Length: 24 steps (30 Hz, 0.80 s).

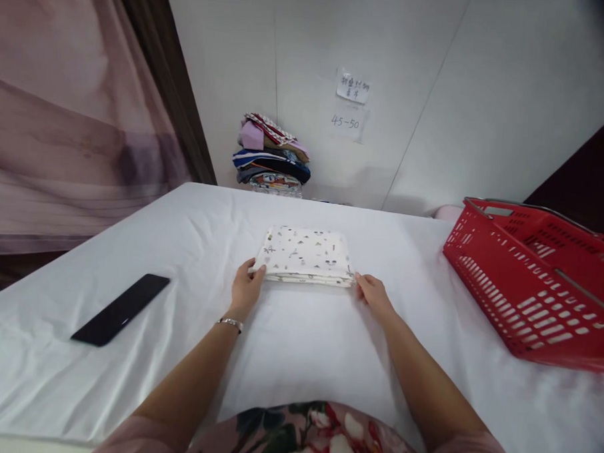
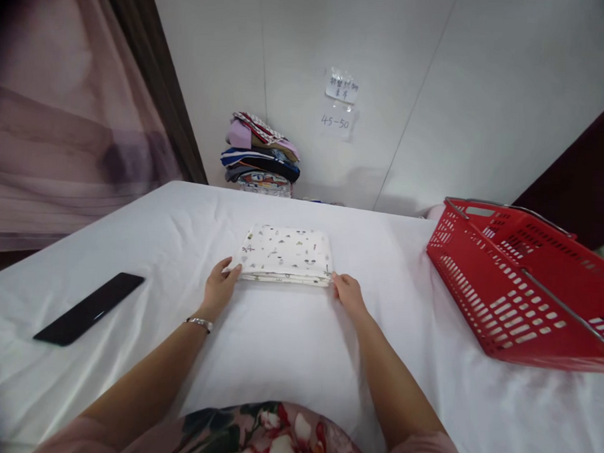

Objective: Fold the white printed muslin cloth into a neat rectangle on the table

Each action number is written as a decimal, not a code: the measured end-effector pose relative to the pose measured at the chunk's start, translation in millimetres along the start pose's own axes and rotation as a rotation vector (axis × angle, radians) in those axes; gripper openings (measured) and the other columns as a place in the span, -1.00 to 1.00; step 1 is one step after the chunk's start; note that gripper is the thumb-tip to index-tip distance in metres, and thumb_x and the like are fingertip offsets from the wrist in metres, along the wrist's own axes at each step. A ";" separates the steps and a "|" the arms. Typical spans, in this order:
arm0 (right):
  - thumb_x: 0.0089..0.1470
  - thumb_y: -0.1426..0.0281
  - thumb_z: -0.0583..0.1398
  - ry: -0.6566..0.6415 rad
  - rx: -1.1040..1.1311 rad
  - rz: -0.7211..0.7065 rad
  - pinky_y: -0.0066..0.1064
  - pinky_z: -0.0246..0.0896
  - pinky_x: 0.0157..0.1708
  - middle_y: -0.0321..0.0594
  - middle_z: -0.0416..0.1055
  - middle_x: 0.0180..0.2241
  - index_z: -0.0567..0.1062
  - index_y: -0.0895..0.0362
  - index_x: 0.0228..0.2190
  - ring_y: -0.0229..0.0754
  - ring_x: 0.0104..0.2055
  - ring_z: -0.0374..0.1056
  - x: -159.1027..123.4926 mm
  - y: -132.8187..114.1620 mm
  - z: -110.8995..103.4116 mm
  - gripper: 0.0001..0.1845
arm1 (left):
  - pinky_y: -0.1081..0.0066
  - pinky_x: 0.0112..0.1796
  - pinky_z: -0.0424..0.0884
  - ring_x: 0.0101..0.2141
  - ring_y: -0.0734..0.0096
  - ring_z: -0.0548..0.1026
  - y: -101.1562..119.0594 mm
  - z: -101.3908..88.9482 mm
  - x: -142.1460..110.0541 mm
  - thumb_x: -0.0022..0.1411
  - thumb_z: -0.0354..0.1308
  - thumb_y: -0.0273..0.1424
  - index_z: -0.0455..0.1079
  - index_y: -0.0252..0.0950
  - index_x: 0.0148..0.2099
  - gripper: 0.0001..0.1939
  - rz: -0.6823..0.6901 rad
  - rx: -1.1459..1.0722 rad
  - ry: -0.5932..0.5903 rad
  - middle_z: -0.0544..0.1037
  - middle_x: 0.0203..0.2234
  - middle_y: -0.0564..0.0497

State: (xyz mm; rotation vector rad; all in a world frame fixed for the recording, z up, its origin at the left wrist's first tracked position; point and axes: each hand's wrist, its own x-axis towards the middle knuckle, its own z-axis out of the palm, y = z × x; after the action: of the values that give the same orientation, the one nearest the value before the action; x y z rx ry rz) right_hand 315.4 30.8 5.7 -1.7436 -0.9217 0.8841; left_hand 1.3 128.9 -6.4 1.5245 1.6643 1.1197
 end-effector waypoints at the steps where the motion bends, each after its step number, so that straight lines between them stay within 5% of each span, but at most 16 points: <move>1: -0.07 0.01 0.11 -0.005 -0.030 0.009 -0.52 -0.04 -0.71 -0.37 0.22 -0.74 0.32 0.13 -0.63 -0.36 -0.69 0.11 -0.4 -2.5 0.9 -0.56 | 0.37 -0.19 0.37 -0.32 0.40 0.45 -1.0 1.1 -0.4 0.11 0.05 -0.09 0.22 -0.27 0.13 -0.41 0.030 0.003 0.021 0.43 -0.10 -0.12; 7: -0.10 0.11 0.14 0.008 -0.109 0.016 -0.50 -0.08 -0.68 -0.43 0.14 -0.80 0.28 0.11 -0.67 -0.36 -0.71 0.02 5.8 -9.5 7.2 -0.64 | 0.42 -0.22 0.38 -0.48 0.58 0.35 -3.4 3.8 0.0 0.15 0.03 -0.21 0.34 -0.24 0.04 -0.58 0.179 -0.005 0.034 0.26 0.07 -0.09; 13: -0.08 0.16 0.13 0.064 -0.168 -0.035 -0.47 0.00 -0.59 -0.42 0.14 -0.77 0.29 0.10 -0.66 -0.31 -0.64 0.10 2.9 -9.0 9.6 -0.69 | 0.38 -0.16 0.38 -0.44 0.56 0.38 -3.2 4.0 -2.3 0.19 -0.01 -0.28 0.31 -0.24 0.08 -0.58 0.197 0.029 0.033 0.23 0.10 -0.09; 16: -0.10 0.17 0.15 0.102 -0.290 -0.073 -0.43 0.08 -0.48 -0.34 0.30 -0.65 0.38 0.11 -0.59 -0.24 -0.53 0.21 0.4 -6.7 8.2 -0.73 | 0.37 -0.14 0.37 -0.30 0.45 0.43 -2.1 2.5 -5.4 0.21 -0.03 -0.28 0.24 -0.23 0.13 -0.55 0.224 0.095 0.054 0.18 0.13 -0.11; 20: 0.02 0.24 0.08 0.251 -0.507 -0.431 -0.30 0.15 -0.19 -0.15 0.41 -0.23 0.44 0.12 -0.29 -0.11 -0.17 0.27 -0.9 -1.9 12.0 -0.73 | 0.19 0.00 0.24 0.08 0.16 0.23 4.7 0.0 -11.8 0.24 -0.04 -0.29 0.28 -0.24 0.10 -0.60 0.424 0.329 0.126 0.18 0.15 -0.14; 24: 0.09 0.35 0.07 0.104 -0.570 -0.812 -0.23 0.09 -0.05 -0.14 0.39 -0.12 0.46 0.09 -0.23 -0.09 -0.05 0.23 1.5 -8.7 26.1 -0.76 | 0.08 0.07 0.08 0.11 0.15 0.19 19.6 6.7 -17.2 0.25 -0.01 -0.31 0.38 -0.20 -0.03 -0.72 0.753 0.490 0.008 0.35 0.05 -0.08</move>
State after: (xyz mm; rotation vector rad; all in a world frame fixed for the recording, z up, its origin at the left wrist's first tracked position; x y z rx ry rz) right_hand 291.7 44.9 5.9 -1.5980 -1.7445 -0.0124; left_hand 18.8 112.7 6.2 2.6004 1.4553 1.0985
